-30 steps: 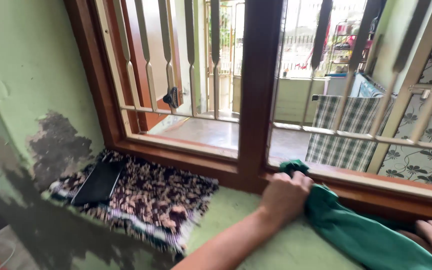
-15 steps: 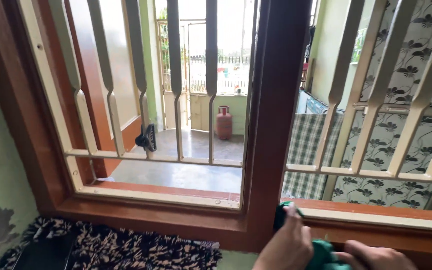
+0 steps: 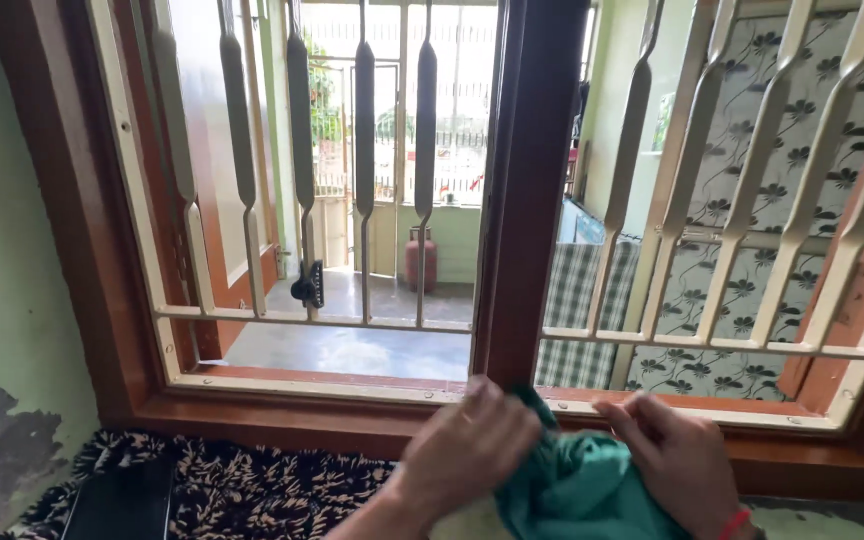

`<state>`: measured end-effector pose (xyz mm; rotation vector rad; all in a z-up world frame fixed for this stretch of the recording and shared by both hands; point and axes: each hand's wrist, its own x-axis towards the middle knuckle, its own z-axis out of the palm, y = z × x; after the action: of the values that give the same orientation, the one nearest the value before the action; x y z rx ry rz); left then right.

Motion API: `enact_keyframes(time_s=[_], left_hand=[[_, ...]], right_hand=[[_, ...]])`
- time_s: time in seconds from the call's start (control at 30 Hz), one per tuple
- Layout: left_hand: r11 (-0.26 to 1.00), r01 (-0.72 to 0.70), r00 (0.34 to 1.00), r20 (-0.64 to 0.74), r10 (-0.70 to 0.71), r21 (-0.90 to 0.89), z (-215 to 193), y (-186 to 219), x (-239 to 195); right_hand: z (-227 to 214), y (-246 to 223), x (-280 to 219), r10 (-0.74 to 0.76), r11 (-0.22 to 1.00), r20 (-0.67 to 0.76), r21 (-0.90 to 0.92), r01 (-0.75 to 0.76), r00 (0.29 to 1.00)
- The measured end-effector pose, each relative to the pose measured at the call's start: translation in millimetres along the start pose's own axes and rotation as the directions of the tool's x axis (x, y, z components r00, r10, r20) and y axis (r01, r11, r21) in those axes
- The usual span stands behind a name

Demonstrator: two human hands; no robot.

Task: Clean the metal bars of a window grill using a green cloth.

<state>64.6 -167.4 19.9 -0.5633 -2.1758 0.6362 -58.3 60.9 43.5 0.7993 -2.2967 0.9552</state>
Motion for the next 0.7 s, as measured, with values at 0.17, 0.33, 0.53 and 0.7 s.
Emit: enact_keyframes(time_s=[0.17,0.33,0.53,0.7], left_hand=[[0.682,0.548,0.621,-0.311,-0.719,-0.484,-93,-42,35],[0.480,0.429,0.424,-0.298,-0.855,-0.765,-51,-13,76],[0.790,0.564,0.710,-0.348,-0.612,-0.240,35,-12,84],[0.826,0.514,0.729,-0.391,-0.563,-0.231,11,-42,106]], right_hand=[[-6,-59,26,0.022,0.989,-0.361,0.145,0.033,0.932],[78,-25,17,0.072,0.975,-0.474,0.217,0.037,0.877],[162,65,2,-0.279,0.957,-0.403,-0.193,0.217,0.872],[161,82,18,-0.144,0.986,-0.454,0.010,0.166,0.880]])
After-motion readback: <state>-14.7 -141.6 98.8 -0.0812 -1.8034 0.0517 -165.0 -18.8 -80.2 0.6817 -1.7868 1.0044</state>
